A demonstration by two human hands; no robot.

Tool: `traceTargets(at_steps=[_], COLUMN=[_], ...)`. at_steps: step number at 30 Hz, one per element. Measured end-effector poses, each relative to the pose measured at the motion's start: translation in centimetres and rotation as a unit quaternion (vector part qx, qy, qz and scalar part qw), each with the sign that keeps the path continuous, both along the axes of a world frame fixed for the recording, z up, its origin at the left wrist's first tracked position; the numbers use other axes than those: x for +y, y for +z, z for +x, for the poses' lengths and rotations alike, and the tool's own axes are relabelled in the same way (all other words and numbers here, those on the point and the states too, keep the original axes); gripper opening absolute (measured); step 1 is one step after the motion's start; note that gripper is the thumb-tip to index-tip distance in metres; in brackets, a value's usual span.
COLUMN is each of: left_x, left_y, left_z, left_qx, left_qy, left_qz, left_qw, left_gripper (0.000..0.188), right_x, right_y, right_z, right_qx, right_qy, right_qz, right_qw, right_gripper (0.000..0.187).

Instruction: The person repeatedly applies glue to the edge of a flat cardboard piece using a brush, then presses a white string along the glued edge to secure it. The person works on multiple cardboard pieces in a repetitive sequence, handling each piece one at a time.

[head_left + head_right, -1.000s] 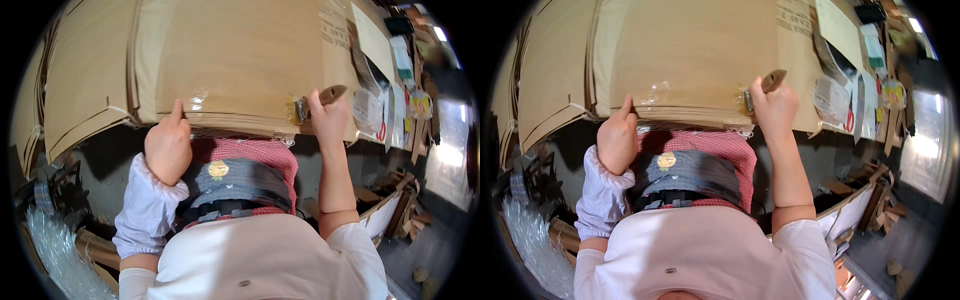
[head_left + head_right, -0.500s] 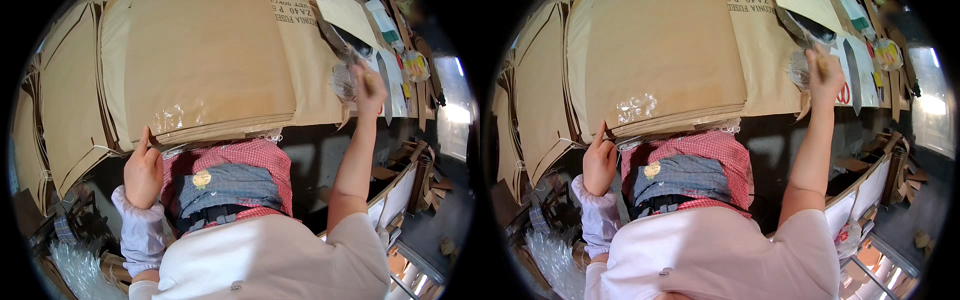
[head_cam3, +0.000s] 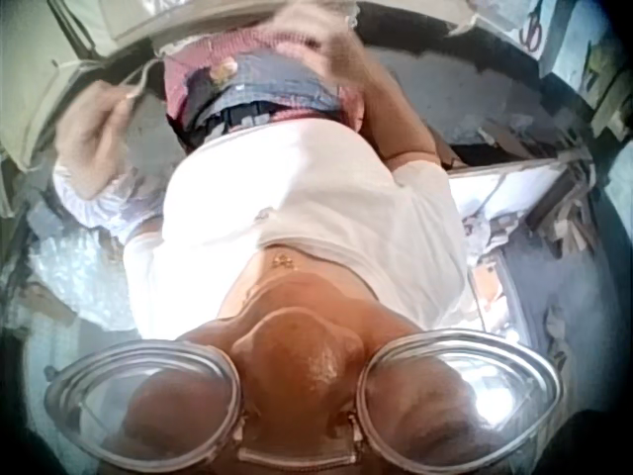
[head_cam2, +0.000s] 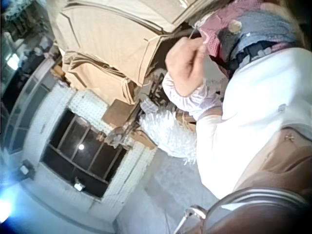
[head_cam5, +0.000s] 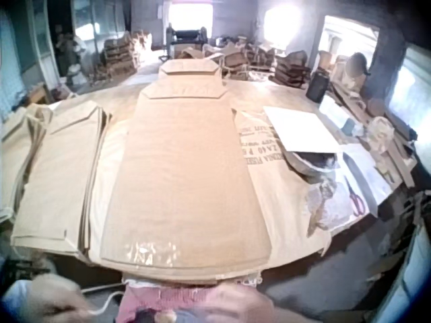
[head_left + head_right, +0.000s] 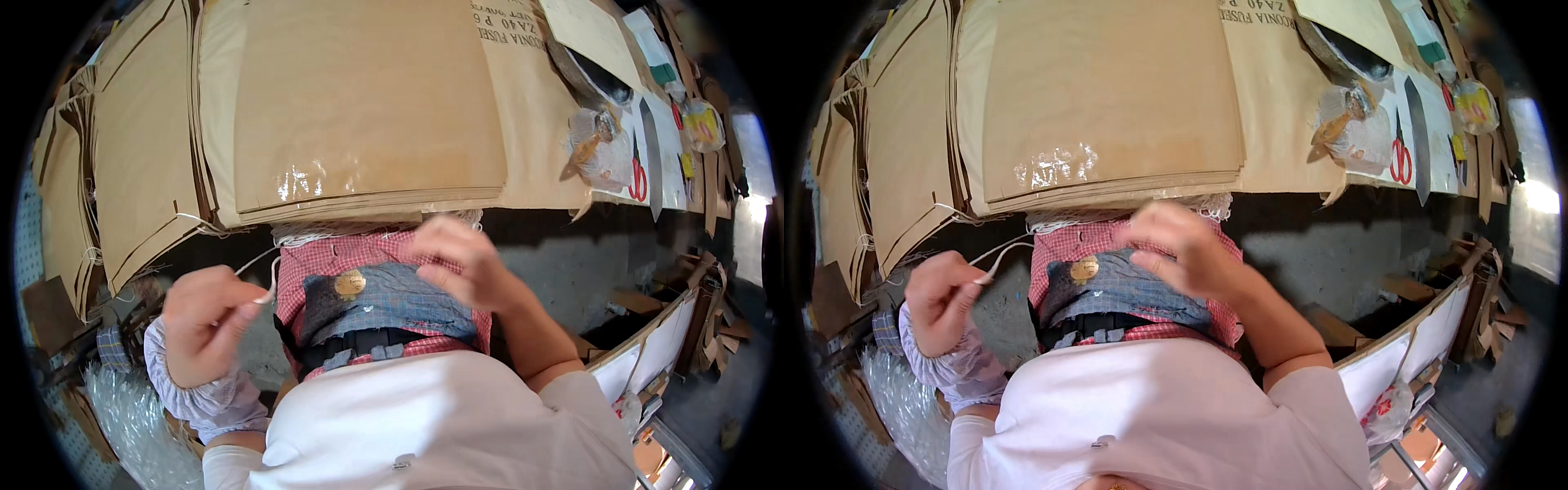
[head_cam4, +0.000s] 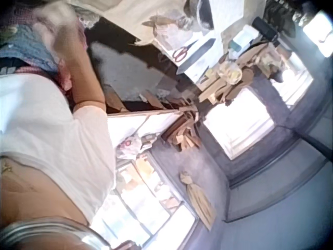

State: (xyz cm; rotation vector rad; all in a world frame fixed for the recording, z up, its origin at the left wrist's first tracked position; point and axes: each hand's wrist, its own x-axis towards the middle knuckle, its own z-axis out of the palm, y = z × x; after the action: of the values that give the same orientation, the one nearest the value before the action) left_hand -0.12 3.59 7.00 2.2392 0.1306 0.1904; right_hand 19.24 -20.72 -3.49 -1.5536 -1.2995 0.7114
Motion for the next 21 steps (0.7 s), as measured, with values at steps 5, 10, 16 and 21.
traceTargets(at_steps=[5, 10, 16, 21], left_x=[-4.0, -1.1, 3.6, 7.4], left_y=[-0.9, -0.8, -1.7, -9.6], left_z=[3.8, 0.6, -1.1, 4.0], left_qx=[0.001, 0.05, 0.019, 0.037], left_qy=[-0.082, 0.015, 0.145, 0.15], left_qz=[-0.002, 0.028, 0.073, 0.022], left_qw=[0.997, 0.998, 0.987, 0.988], left_gripper=[0.011, 0.014, 0.009, 0.008], right_x=[4.1, -0.7, -4.4, -1.3], right_y=[2.1, 2.9, 6.3, 1.4], right_z=[-3.6, -0.6, 5.3, 9.9], right_qx=[0.209, 0.19, 0.041, 0.108], right_qy=[0.087, 0.026, -0.181, -0.285], right_qz=[0.065, -0.077, -0.089, -0.173], right_qw=[0.972, 0.978, 0.978, 0.937], right_gripper=[0.044, 0.012, 0.015, 0.013])
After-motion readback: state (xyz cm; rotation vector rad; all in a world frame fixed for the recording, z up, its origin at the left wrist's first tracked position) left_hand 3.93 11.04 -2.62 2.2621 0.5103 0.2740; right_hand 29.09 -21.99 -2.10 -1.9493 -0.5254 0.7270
